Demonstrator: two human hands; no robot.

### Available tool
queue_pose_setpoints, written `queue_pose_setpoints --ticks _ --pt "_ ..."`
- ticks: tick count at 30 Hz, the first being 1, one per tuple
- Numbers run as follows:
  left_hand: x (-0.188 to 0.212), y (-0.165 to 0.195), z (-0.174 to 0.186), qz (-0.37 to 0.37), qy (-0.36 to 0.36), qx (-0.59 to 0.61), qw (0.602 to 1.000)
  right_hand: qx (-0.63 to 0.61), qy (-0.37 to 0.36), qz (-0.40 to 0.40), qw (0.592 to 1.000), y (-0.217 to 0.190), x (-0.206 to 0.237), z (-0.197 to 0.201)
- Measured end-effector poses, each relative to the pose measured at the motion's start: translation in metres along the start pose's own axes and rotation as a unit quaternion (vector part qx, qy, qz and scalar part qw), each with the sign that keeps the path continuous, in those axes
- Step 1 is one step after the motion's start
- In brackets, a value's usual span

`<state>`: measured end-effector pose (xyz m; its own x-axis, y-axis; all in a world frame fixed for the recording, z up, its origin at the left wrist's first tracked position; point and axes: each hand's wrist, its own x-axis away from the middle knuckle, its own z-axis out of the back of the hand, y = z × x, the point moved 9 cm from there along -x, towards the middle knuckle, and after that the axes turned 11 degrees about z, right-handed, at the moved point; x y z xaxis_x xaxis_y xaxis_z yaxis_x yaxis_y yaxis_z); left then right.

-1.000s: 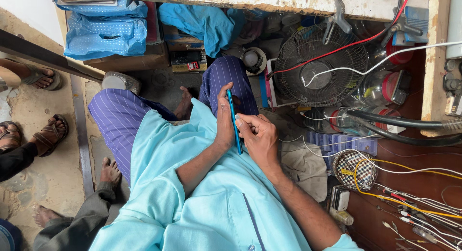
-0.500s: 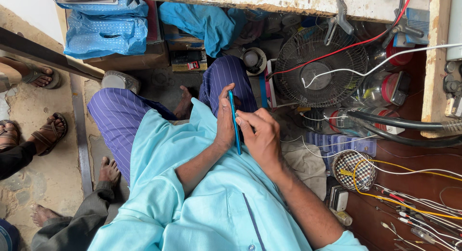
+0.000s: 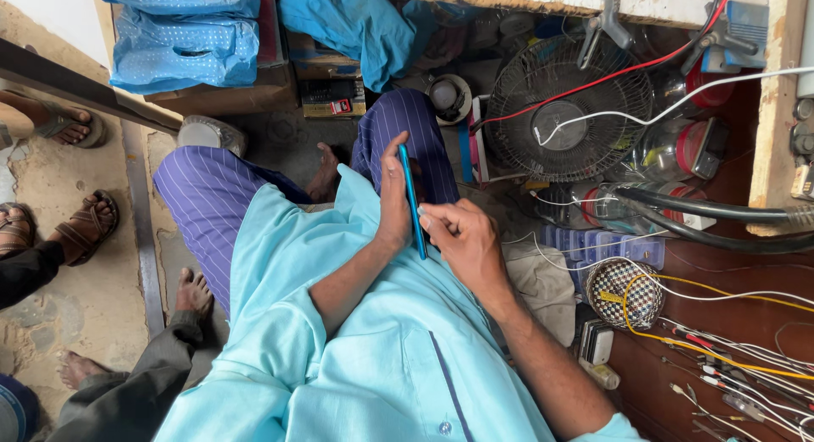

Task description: The person sits at a cluttered repair bench, removes the wallet case from a blue smartphone, then pries and peels the back cover off the phone body, working the seam around the edges by hand and separating the cover from the chassis at the end.

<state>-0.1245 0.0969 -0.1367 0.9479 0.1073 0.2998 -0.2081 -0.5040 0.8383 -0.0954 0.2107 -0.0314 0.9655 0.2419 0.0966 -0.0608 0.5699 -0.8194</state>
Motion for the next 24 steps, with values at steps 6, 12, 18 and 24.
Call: queue_pose_setpoints --ticks 6,12,18,24 --pt "-0.005 -0.015 0.005 0.100 0.014 0.093 0.991 -0.031 0.035 -0.022 0.999 0.006 0.036 0.005" --pt "-0.005 -0.018 0.003 0.125 0.025 0.112 0.986 0.015 0.018 -0.045 0.999 0.008 0.052 0.005" --pt "-0.006 -0.018 0.006 0.129 0.026 0.107 0.985 -0.015 0.009 -0.056 0.998 0.013 0.054 0.002" --pt "-0.006 -0.020 0.007 0.128 0.030 0.070 0.989 -0.014 0.004 -0.041 0.999 0.017 0.058 0.001"
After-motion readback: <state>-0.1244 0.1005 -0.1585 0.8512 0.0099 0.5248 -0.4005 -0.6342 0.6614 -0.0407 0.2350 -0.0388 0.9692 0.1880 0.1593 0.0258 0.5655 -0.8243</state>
